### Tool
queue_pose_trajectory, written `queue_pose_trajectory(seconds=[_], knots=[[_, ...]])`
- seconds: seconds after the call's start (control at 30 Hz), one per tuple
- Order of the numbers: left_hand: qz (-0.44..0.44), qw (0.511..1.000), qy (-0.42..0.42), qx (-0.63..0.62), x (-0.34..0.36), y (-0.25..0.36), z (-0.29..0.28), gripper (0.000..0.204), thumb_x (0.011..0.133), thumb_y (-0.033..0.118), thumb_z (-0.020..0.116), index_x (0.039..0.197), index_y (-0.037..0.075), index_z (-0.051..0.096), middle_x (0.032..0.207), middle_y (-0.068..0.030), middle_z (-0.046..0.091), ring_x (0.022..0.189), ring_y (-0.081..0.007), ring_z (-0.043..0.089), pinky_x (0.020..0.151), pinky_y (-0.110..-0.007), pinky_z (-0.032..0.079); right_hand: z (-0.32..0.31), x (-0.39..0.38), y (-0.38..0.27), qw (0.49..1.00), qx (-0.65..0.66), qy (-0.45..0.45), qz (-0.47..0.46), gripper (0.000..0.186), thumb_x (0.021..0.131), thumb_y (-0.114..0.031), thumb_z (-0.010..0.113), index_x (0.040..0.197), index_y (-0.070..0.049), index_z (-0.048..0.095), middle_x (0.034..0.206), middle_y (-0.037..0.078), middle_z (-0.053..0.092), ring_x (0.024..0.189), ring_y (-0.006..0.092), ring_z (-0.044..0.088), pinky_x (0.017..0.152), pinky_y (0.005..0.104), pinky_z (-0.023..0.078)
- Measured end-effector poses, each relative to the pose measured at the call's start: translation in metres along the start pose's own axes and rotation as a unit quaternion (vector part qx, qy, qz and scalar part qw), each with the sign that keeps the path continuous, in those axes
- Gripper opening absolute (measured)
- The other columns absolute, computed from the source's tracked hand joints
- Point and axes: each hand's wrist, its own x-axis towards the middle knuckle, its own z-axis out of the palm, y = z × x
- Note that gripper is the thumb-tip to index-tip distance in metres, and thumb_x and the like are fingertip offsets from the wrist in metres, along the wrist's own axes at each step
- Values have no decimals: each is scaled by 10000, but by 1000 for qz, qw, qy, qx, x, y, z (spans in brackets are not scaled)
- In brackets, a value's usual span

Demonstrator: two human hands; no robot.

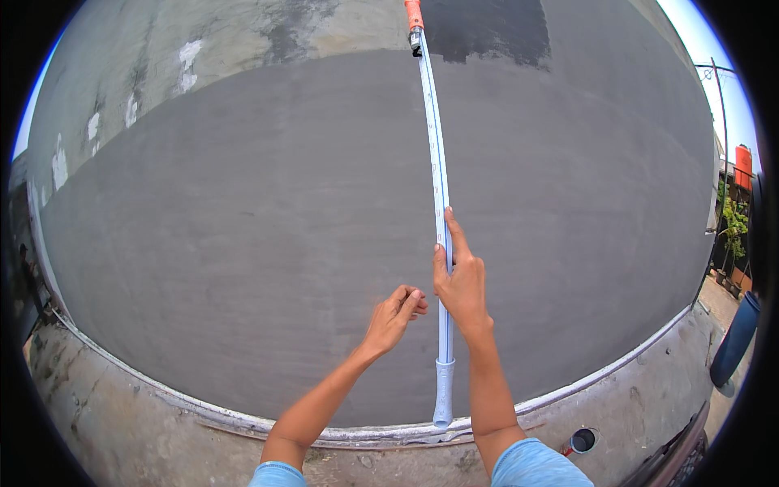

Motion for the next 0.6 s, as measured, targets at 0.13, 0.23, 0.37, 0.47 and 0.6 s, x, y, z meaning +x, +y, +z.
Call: queue_pose_trajectory(seconds=[0.13, 0.23, 0.37, 0.47, 0.6], knots=[[-81, 985, -151, -30, -44, -71, -9, 375, 994, 259, 536, 1283, 20, 547, 1151, -142, 662, 1097, -218, 644, 939, -370, 521, 21, -30, 35, 999, -36, -1, -16, 587, 962, -56, 541, 1516, -86, 351, 549, 58, 505, 419, 148, 492, 441, 324, 398], [-100, 957, -259, 87, -93, -100, 0, 562, 917, 258, 649, 1371, -10, 456, 1317, -169, 583, 1259, -267, 550, 1039, -428, 469, 36, -77, 64, 999, -30, -29, 21, 589, 961, -70, 541, 1518, -99, 351, 554, 92, 532, 418, 212, 517, 451, 353, 412], [-118, 944, -269, 152, -147, -153, 33, 712, 881, 398, 715, 1389, -18, 440, 1302, -191, 610, 1220, -316, 588, 1023, -446, 476, 52, -147, 107, 996, -44, -58, 55, 591, 958, -77, 544, 1517, -115, 356, 740, 176, 666, 449, 275, 582, 469, 370, 455], [-162, 945, -252, 134, -170, -186, 48, 721, 869, 477, 716, 1337, -31, 514, 1216, -231, 654, 1163, -361, 623, 1006, -463, 480, 56, -188, 119, 998, -28, -49, 29, 579, 953, -75, 549, 1503, -82, 370, 953, 226, 700, 481, 283, 615, 476, 361, 479], [-190, 924, -316, 101, -186, -146, 49, 639, 880, 515, 692, 1219, -23, 630, 1145, -235, 686, 1139, -384, 635, 1002, -467, 476, 23, -203, 75, 996, 0, -71, 52, 558, 947, -74, 558, 1478, -28, 394, 1082, 246, 688, 497, 255, 634, 471, 341, 484]])
